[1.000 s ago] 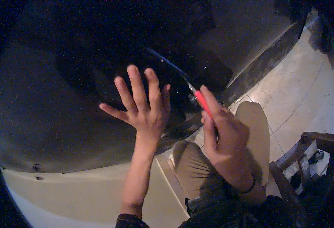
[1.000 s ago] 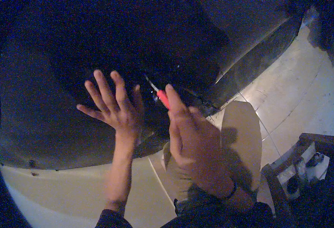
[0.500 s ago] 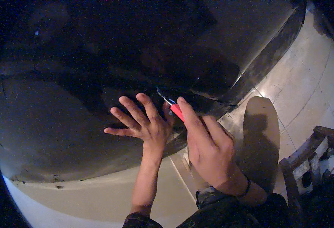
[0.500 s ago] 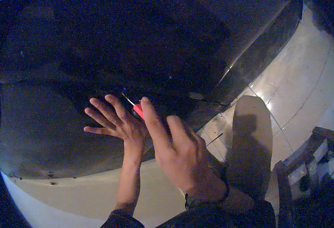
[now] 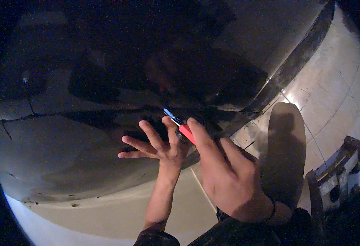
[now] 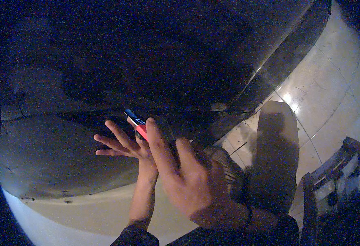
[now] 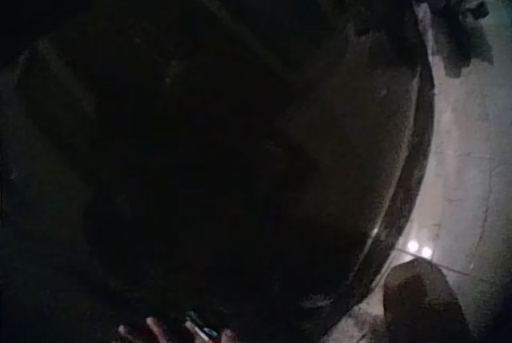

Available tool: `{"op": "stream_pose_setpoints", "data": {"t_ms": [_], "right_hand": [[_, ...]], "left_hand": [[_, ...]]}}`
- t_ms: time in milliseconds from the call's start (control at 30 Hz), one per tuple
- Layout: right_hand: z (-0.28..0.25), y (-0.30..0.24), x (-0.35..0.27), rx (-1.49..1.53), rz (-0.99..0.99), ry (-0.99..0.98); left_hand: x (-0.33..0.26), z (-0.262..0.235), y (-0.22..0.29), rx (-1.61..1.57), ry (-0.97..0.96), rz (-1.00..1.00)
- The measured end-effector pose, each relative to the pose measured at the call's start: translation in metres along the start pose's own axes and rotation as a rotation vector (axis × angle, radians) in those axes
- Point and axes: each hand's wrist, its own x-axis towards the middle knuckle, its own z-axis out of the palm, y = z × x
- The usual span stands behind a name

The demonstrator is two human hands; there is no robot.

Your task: The person trims a sheet of dark film against a glass surface using a utility knife, peeling back the excess material as they work.

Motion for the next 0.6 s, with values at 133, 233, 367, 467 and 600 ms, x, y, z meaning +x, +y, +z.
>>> {"op": "stream_pose_setpoints", "data": {"t_ms": [133,233,367,467,600], "right_hand": [[0.002,0.001,-0.001,-0.022,-0.015,-0.001],[-0.003,-0.003,0.001,-0.067,-0.001,-0.051],[-0.003,-0.006,0.002,-0.097,0.014,-0.068],[0.003,-0.003,0.000,-0.099,0.014,-0.045],[0.005,-0.003,-0.001,-0.112,0.010,-0.045]], "left_hand": [[0.004,-0.002,0.005,-0.016,-0.004,-0.041],[0.003,-0.001,0.005,-0.003,-0.009,-0.042],[0.000,-0.002,0.003,0.024,-0.032,-0.039],[0.001,-0.002,0.003,0.041,-0.036,-0.021],[0.001,-0.001,-0.001,0.069,-0.032,0.000]]}}
